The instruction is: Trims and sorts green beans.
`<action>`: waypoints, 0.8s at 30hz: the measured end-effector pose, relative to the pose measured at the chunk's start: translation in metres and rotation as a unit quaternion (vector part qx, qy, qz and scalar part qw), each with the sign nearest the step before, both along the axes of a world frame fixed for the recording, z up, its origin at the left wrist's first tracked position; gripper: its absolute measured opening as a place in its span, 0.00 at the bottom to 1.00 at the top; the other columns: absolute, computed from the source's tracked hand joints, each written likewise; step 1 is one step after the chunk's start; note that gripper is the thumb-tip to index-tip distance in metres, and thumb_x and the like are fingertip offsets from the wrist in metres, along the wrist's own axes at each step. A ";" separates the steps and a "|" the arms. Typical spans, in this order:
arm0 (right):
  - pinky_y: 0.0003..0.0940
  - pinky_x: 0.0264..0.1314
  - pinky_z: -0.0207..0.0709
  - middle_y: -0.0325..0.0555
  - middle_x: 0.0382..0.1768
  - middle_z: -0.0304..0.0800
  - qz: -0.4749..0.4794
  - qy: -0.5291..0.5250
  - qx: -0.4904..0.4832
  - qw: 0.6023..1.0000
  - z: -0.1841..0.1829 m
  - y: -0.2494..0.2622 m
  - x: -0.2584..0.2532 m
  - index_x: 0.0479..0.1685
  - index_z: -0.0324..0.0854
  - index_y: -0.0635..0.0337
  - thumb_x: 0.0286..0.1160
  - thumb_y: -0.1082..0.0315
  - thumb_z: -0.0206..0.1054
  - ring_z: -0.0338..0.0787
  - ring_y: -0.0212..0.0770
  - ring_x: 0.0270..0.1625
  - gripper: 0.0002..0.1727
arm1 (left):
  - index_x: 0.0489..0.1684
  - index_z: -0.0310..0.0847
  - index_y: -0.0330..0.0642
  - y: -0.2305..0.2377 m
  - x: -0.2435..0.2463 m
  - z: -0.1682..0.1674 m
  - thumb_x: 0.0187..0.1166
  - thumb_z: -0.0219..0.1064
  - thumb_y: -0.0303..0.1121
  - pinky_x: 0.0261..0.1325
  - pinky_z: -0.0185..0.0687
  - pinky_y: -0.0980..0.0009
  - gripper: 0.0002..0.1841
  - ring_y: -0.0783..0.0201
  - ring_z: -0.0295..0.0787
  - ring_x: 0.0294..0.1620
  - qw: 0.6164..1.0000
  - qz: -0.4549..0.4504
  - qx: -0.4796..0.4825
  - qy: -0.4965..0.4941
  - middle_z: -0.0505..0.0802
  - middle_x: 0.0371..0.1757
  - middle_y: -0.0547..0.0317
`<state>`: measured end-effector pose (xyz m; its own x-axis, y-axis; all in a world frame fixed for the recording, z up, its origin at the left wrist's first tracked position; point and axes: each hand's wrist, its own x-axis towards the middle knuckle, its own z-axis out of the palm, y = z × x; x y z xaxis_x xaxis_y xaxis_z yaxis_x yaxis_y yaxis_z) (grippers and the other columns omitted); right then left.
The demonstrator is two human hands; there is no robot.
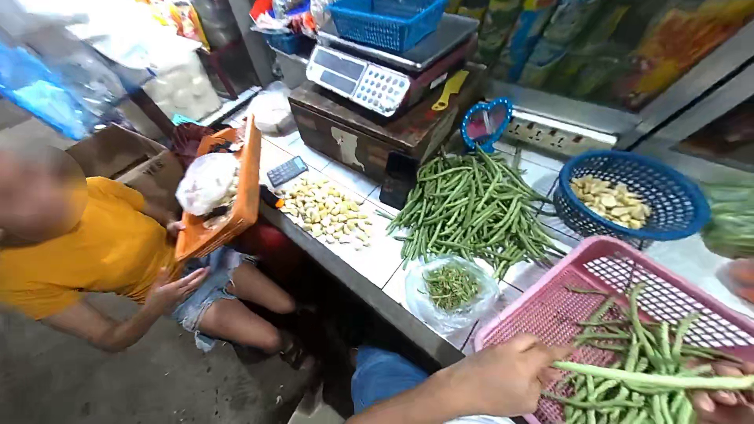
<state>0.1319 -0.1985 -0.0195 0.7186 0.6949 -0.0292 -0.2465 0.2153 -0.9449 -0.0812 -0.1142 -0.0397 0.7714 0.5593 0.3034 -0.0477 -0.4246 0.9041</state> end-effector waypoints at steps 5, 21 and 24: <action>0.38 0.78 0.68 0.86 0.75 0.64 0.013 -0.540 -0.164 0.825 -0.043 0.008 -0.029 0.72 0.60 0.94 0.78 0.69 0.66 0.73 0.58 0.77 0.35 | 0.51 0.90 0.23 0.010 -0.026 -0.026 0.68 0.64 0.11 0.46 0.90 0.64 0.15 0.48 0.93 0.37 0.988 0.131 0.078 -0.034 0.91 0.38 0.36; 0.46 0.37 0.86 0.56 0.26 0.89 0.382 -0.712 -0.160 0.567 -0.065 0.062 -0.142 0.32 0.89 0.66 0.79 0.65 0.55 0.93 0.56 0.31 0.19 | 0.33 0.89 0.26 0.039 -0.111 -0.075 0.69 0.67 0.18 0.44 0.90 0.58 0.04 0.46 0.95 0.39 0.984 0.054 0.077 0.155 0.92 0.34 0.41; 0.49 0.40 0.87 0.61 0.30 0.90 0.398 -0.708 -0.196 0.549 -0.060 0.064 -0.152 0.34 0.88 0.71 0.76 0.69 0.57 0.94 0.60 0.34 0.16 | 0.37 0.89 0.23 0.041 -0.111 -0.075 0.71 0.66 0.19 0.47 0.89 0.57 0.07 0.44 0.95 0.43 0.978 0.027 0.083 0.190 0.93 0.38 0.38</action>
<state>-0.0202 -0.1350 -0.0798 -0.3133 0.9452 -0.0921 0.9270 0.2833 -0.2458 -0.1920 -0.0735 -0.1148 0.8169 0.5695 0.0908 0.3045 -0.5596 0.7708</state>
